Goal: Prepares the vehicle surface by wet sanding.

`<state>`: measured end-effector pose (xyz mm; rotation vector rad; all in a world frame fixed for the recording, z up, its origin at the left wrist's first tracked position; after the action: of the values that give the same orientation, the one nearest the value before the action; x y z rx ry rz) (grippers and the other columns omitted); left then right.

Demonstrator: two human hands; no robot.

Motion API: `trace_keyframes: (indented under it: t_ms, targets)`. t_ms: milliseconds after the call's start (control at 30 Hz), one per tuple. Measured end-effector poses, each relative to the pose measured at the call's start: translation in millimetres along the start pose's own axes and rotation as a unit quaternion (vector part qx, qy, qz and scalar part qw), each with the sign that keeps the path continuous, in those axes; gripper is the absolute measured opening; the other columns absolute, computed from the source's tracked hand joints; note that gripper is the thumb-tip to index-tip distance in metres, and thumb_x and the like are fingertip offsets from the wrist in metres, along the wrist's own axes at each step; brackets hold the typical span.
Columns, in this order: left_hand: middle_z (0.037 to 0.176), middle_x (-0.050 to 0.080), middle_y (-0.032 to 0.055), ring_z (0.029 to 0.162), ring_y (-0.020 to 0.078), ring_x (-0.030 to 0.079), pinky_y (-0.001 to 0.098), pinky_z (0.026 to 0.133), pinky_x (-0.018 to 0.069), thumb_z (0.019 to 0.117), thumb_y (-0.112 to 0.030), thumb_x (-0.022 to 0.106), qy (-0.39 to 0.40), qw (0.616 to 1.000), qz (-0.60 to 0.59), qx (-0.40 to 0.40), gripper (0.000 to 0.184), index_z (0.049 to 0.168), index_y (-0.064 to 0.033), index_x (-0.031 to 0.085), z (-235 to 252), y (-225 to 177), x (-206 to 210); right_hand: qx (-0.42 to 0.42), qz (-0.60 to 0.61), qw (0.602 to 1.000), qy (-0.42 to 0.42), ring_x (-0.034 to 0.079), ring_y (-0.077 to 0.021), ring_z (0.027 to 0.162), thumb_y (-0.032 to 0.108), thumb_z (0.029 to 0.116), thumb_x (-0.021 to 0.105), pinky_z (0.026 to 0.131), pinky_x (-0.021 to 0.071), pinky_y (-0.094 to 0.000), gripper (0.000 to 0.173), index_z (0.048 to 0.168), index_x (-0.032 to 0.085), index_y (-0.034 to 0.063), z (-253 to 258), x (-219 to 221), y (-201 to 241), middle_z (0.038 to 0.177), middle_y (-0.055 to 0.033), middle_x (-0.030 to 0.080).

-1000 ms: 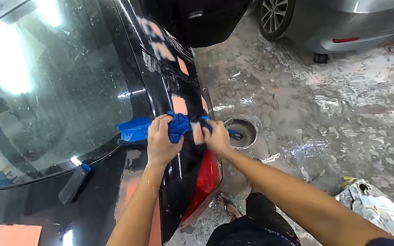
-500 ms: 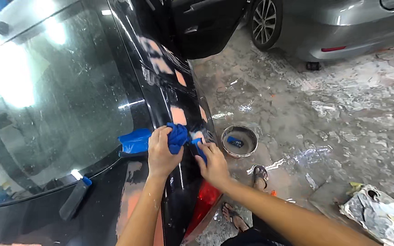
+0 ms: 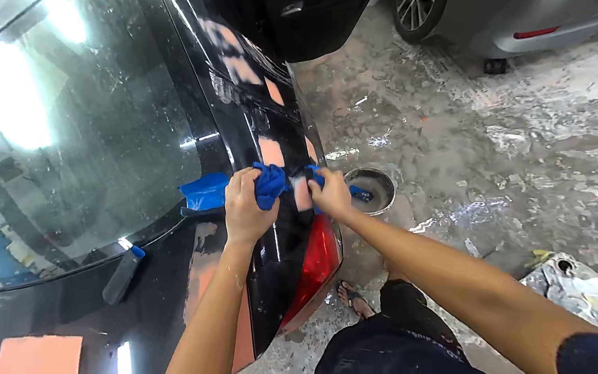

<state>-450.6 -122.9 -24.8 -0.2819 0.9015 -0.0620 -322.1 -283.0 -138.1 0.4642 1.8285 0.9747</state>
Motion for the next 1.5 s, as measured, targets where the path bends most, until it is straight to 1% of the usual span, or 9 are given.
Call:
trace_keyframes:
  t_ms: [200,367,567,700,900,1033,1267,1400,1500]
  targets:
    - [0.123,0.066,0.0139,0.119,0.0281,0.062,0.0479,0.103,0.0512,0.0729,-0.024,0.082,0.006,1.0,0.007,0.0,0.055,0.12,-0.0032,0.063,-0.4,-0.8,-0.4,-0.193,-0.005,0.979,-0.06,0.064,-0.0323,0.108,0.035,0.0969,0.065,0.087,0.0565,-0.0539,0.043,0.135,0.066,0.0156,-68.3,11.5,3.0,0.12,-0.0152,0.063]
    - [0.123,0.067,0.0128,0.12,0.0267,0.062,0.0462,0.104,0.0508,0.0735,-0.025,0.082,0.0,1.0,0.008,0.0,0.055,0.12,-0.0044,0.063,-4.8,-3.7,-0.9,-0.02,-0.005,1.0,-0.014,0.064,-0.0414,0.11,0.039,0.0969,0.063,0.085,0.0552,-0.0605,0.045,0.135,0.064,0.0161,-20.5,2.1,6.1,0.128,-0.024,0.06]
    - [0.123,0.066,0.0141,0.12,0.0288,0.062,0.0487,0.103,0.0509,0.0741,-0.026,0.082,0.003,1.0,0.013,0.004,0.054,0.12,-0.0037,0.064,-2.6,-2.9,-0.8,-0.195,-0.005,0.98,-0.034,0.064,-0.0315,0.11,0.037,0.0964,0.065,0.088,0.0568,-0.0535,0.044,0.135,0.066,0.0167,-70.4,7.6,-4.0,0.122,-0.0141,0.064]
    - [0.123,0.067,0.014,0.12,0.0282,0.062,0.0473,0.104,0.0505,0.0741,-0.026,0.081,0.004,1.0,0.005,0.0,0.054,0.12,-0.0042,0.063,-4.3,-6.2,1.0,-0.107,-0.01,0.993,-0.037,0.062,-0.037,0.118,0.033,0.0973,0.064,0.094,0.0536,-0.0586,0.044,0.137,0.065,0.0153,-13.8,2.7,-8.8,0.132,-0.0164,0.063]
    - [0.124,0.066,0.0143,0.12,0.0284,0.062,0.0479,0.104,0.0508,0.0721,-0.025,0.083,0.007,1.0,0.005,-0.002,0.055,0.119,-0.0035,0.064,-0.7,-3.0,1.2,-0.306,0.009,0.95,-0.065,0.062,-0.0255,0.121,0.028,0.0975,0.064,0.096,0.053,-0.053,0.038,0.135,0.069,0.0251,-61.4,8.6,-42.4,0.143,-0.0023,0.062]
    - [0.125,0.067,0.0135,0.12,0.0264,0.062,0.0449,0.103,0.0515,0.0739,-0.027,0.082,0.003,1.0,0.005,-0.005,0.054,0.119,-0.0046,0.065,-2.1,-2.7,1.9,-0.197,0.016,0.98,-0.04,0.061,-0.033,0.125,0.023,0.096,0.067,0.102,0.0501,-0.0591,0.039,0.135,0.069,0.0181,14.8,0.5,-30.6,0.138,-0.0105,0.064]
    - [0.139,0.063,0.0142,0.131,0.0278,0.06,0.0493,0.107,0.05,0.0724,-0.027,0.083,0.006,1.0,-0.01,-0.011,0.058,0.123,-0.0066,0.064,2.7,0.5,3.2,-0.342,0.035,0.938,-0.04,0.061,-0.0249,0.122,0.027,0.0965,0.065,0.098,0.0519,-0.053,0.037,0.133,0.07,0.0246,-34.0,6.1,-55.5,0.14,-0.0045,0.062]
    - [0.139,0.063,0.0141,0.13,0.0276,0.06,0.0483,0.107,0.0505,0.0726,-0.028,0.083,0.008,1.0,0.0,-0.014,0.06,0.125,-0.0065,0.063,-1.4,-2.2,2.8,-0.219,0.044,0.974,-0.037,0.061,-0.0326,0.123,0.022,0.0962,0.066,0.102,0.0507,-0.0555,0.04,0.135,0.067,0.0136,19.0,2.2,-32.7,0.135,-0.0137,0.064]
    - [0.138,0.064,0.014,0.129,0.0267,0.06,0.0474,0.108,0.0504,0.072,-0.027,0.084,-0.003,1.0,0.001,-0.015,0.06,0.125,-0.0055,0.063,0.8,-4.3,2.8,-0.272,0.029,0.961,-0.029,0.057,-0.0301,0.129,0.026,0.1004,0.061,0.106,0.0489,-0.0531,0.04,0.139,0.064,0.0151,-26.4,1.2,-34.1,0.142,-0.0113,0.059]
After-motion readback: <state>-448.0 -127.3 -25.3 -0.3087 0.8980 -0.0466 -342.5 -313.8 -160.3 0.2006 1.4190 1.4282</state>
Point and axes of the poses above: each hand's wrist, its own z-axis towards the middle knuckle, its own x-axis out of the palm, y = z × x, the point moved 1 cm from there along z, towards the middle knuckle
